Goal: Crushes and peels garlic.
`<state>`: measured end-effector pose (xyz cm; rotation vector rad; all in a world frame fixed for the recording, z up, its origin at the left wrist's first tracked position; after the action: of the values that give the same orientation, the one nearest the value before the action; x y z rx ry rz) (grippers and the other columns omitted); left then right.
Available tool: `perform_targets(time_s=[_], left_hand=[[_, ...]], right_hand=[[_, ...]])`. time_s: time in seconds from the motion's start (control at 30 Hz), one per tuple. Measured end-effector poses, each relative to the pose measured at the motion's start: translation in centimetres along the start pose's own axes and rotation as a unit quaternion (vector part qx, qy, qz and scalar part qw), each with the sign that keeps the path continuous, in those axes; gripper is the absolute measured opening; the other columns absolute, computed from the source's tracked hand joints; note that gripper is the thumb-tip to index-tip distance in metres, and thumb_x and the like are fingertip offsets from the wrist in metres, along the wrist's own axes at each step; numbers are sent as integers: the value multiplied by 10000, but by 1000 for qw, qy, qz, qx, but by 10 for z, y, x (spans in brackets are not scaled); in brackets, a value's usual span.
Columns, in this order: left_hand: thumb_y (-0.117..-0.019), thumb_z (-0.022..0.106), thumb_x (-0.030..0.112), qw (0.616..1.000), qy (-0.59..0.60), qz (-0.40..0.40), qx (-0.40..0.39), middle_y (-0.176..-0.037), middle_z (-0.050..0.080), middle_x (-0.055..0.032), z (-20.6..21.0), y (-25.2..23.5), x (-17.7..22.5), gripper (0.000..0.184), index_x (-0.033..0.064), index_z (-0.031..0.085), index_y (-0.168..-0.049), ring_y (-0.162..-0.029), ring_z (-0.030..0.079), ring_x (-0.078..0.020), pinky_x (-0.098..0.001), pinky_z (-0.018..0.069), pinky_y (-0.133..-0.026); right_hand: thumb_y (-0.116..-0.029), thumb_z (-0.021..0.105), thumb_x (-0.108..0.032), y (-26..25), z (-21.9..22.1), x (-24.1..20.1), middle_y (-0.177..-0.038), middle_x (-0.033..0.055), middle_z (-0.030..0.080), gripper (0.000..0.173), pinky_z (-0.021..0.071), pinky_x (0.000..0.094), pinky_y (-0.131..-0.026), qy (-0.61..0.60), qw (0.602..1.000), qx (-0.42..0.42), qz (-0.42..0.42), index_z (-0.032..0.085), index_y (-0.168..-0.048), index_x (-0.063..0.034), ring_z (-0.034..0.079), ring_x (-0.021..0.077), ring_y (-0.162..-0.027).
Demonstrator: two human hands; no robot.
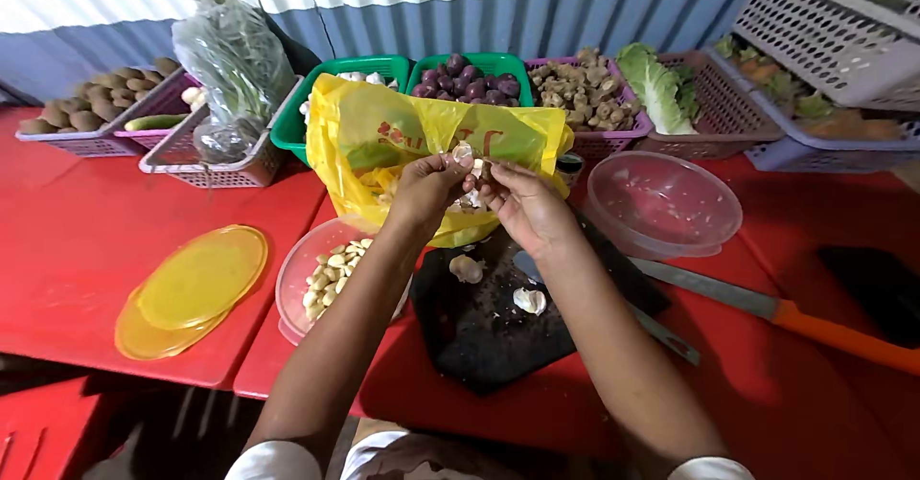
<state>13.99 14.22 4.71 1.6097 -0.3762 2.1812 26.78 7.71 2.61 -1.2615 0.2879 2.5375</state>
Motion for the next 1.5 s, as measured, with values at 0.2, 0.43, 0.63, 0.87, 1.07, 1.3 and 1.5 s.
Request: perform_targets(time_s=[0.2, 0.43, 0.63, 0.87, 1.07, 1.3, 1.5], left_hand=[[-1032, 548, 40, 999, 40, -33, -14, -738, 629, -14, 1, 2, 8, 108, 27, 623, -956, -653, 629, -61, -196, 566, -676], [-962, 635, 23, 890, -430, 152, 15, -984, 713, -142, -32, -22, 18, 157, -34, 703, -1091, -871, 693, -202, -392, 572, -849], [-989, 644, 146, 751, -643, 151, 2, -1197, 695, -224, -26, -15, 23, 223, 5, 741, -1131, -1153, 646, -414, -629, 483, -987], [-998, 644, 127, 873, -427, 222, -85, -1069, 734, -91, -13, -5, 15, 220, 17, 716, -1175, -931, 703, -139, -340, 579, -870], [-951, 704, 87, 927, -317, 191, -57, -807, 715, -6, -2, 0, 5, 67, 32, 739, -942, -709, 656, -40, -232, 559, -700], [-957, 682, 51, 948, -247, 190, -70, -851, 727, -41, -2, 7, 2, 55, 7, 709, -977, -747, 708, -96, -271, 615, -722], [-972, 644, 20, 989, -87, 79, -84, -835, 712, -29, 0, 13, -1, 57, 43, 624, -924, -749, 701, -94, -275, 611, -757]], right_hand=[[-1000, 575, 18, 6, -2, -8, -983, 43, 697, 146, 596, 241, -783, 79, 994, -44, -54, 662, -1118, 15, 683, 89, -802], [-1033, 573, -66, 8, -4, -15, -923, 29, 723, 107, 622, 238, -747, 64, 996, 26, -59, 666, -1064, -22, 724, 97, -782], [-1024, 581, -33, 4, -8, -8, -930, 66, 716, 109, 645, 296, -728, 149, 979, 20, -138, 653, -1076, 30, 736, 141, -753], [-1036, 571, -56, 5, -9, -4, -925, 79, 708, 149, 647, 291, -679, 265, 940, -7, -215, 644, -1121, 42, 727, 118, -712], [-1045, 554, -86, 7, -6, 5, -898, 111, 724, 183, 633, 281, -631, 403, 840, 10, -362, 672, -1111, 38, 719, 116, -683], [-1011, 537, -22, 8, -5, 8, -842, 171, 705, 164, 552, 409, -549, 574, 651, 64, -492, 691, -1042, 24, 700, 285, -674], [-1009, 536, -75, 10, -4, 7, -872, 173, 637, 136, 499, 384, -483, 605, 606, 62, -512, 625, -982, 24, 637, 274, -618]])
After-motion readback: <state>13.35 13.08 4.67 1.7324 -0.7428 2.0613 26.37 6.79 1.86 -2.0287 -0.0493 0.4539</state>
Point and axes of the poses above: each hand's wrist, its own y-axis away from the middle knuckle, its own z-axis out of the palm, x = y × z, the point moved 1 cm from there along -y, towards the middle knuckle
